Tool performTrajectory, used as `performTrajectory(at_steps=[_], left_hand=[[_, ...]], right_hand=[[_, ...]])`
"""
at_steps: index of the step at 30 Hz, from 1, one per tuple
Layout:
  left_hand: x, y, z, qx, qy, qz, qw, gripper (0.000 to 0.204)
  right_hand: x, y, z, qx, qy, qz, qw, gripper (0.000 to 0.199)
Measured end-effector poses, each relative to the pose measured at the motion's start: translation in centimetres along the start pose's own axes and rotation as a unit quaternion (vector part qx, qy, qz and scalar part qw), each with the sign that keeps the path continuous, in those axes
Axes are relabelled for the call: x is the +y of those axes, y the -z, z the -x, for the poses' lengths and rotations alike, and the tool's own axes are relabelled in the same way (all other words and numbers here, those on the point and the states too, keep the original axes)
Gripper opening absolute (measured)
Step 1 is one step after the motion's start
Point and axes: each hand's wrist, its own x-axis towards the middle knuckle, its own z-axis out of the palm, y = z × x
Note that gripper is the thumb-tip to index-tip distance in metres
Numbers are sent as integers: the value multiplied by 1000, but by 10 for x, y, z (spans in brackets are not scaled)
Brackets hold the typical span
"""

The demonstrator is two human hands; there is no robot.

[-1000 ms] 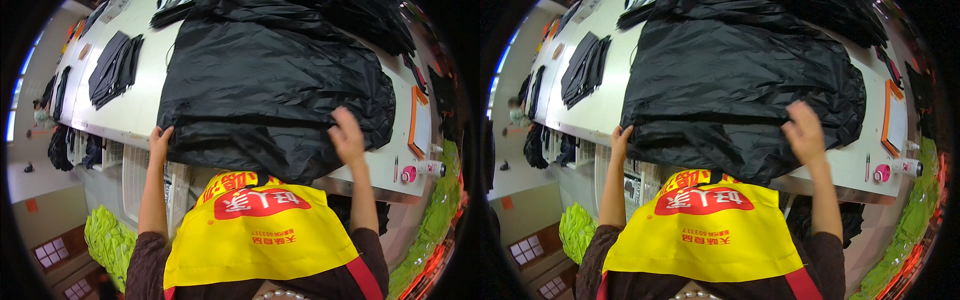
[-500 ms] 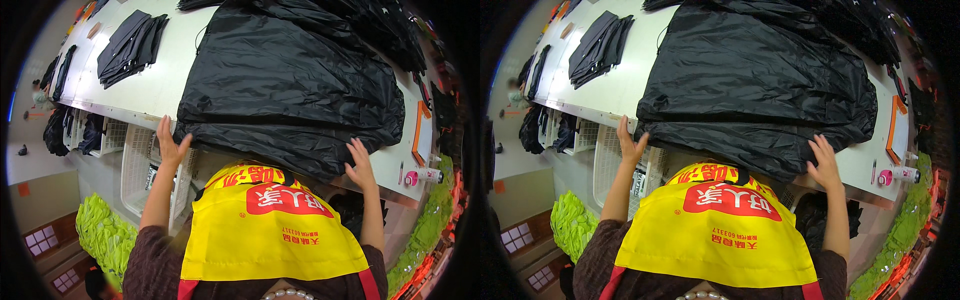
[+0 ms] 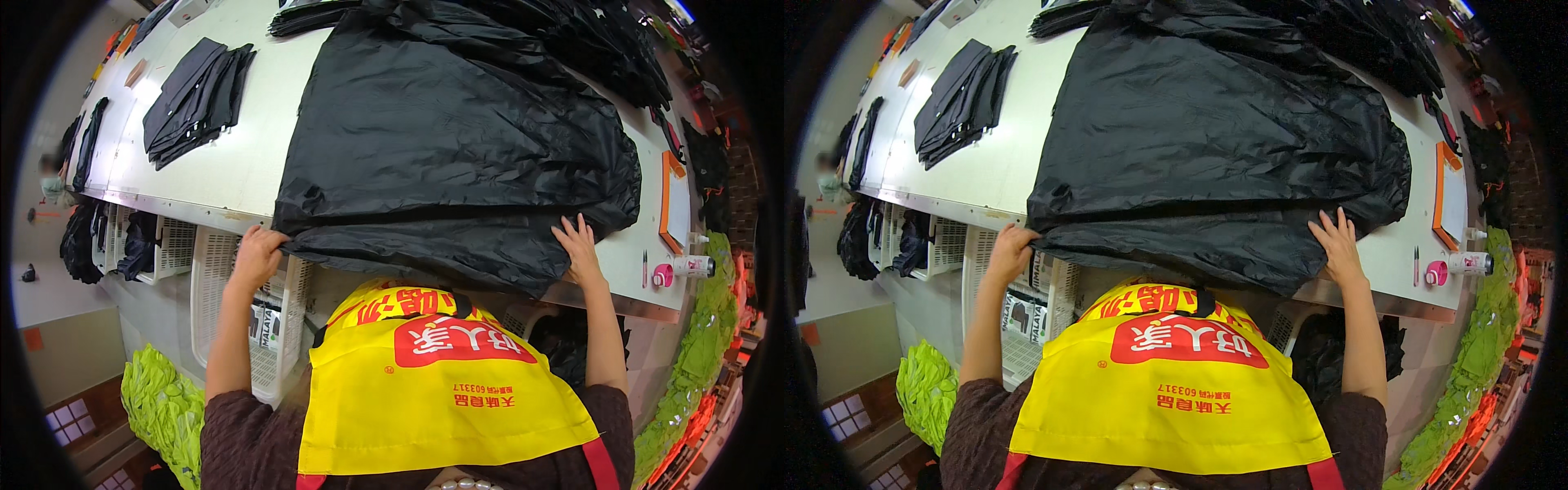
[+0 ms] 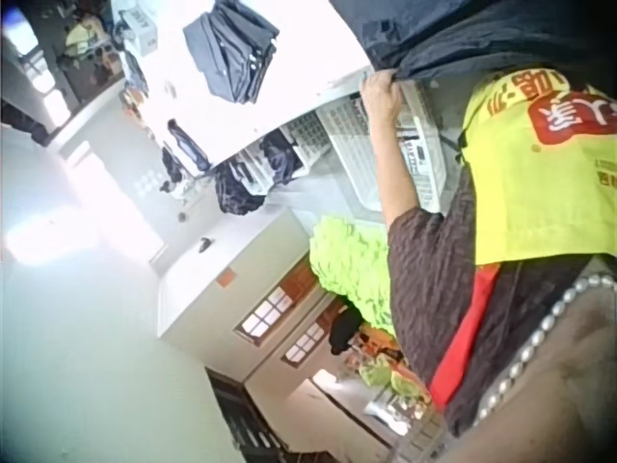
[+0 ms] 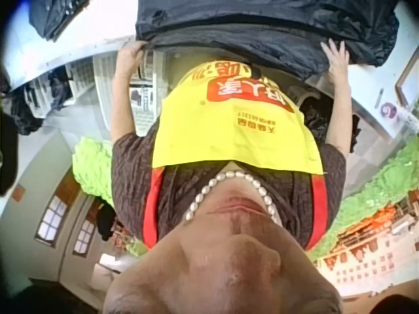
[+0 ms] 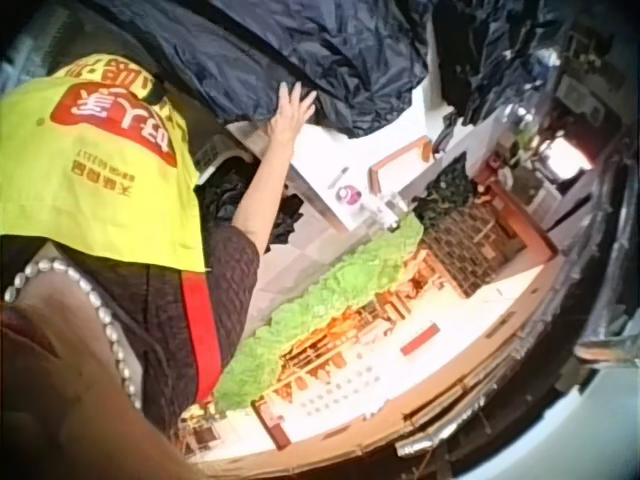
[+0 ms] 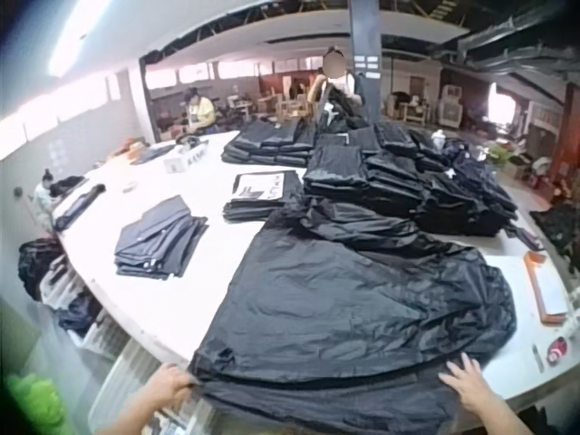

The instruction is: The person folds black garments on a white table, smoothing and aligning them before placing them into a black plastic bag. The person then places the bagged item into a white basket and repeats the process with another garment.

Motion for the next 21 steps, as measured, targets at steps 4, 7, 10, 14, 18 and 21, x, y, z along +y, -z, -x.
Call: performTrajectory(at_steps=[4, 7, 10, 14, 18, 21], left_hand=[[16, 69, 2, -134, 190, 133, 963, 23], [-4, 95, 5, -88, 174, 339, 920, 19], [-17, 96, -37, 3, 133, 352, 927, 18], [-42, 24, -104, 173, 112, 365, 908, 40], [-52, -30, -109, 242, 262, 246, 901, 58], [-10, -15, -88, 256, 303, 198, 896, 65]], right_hand=[[0, 26, 25, -169, -53, -123, 977, 58], [6, 52, 26, -227, -156, -262, 925, 41], [23, 44, 29, -146, -202, -408, 878, 34], [38, -7, 7, -68, -189, -341, 918, 43], [30, -12, 6, -5, -230, -204, 952, 45], [9, 0, 31, 80, -244, -94, 962, 42]])
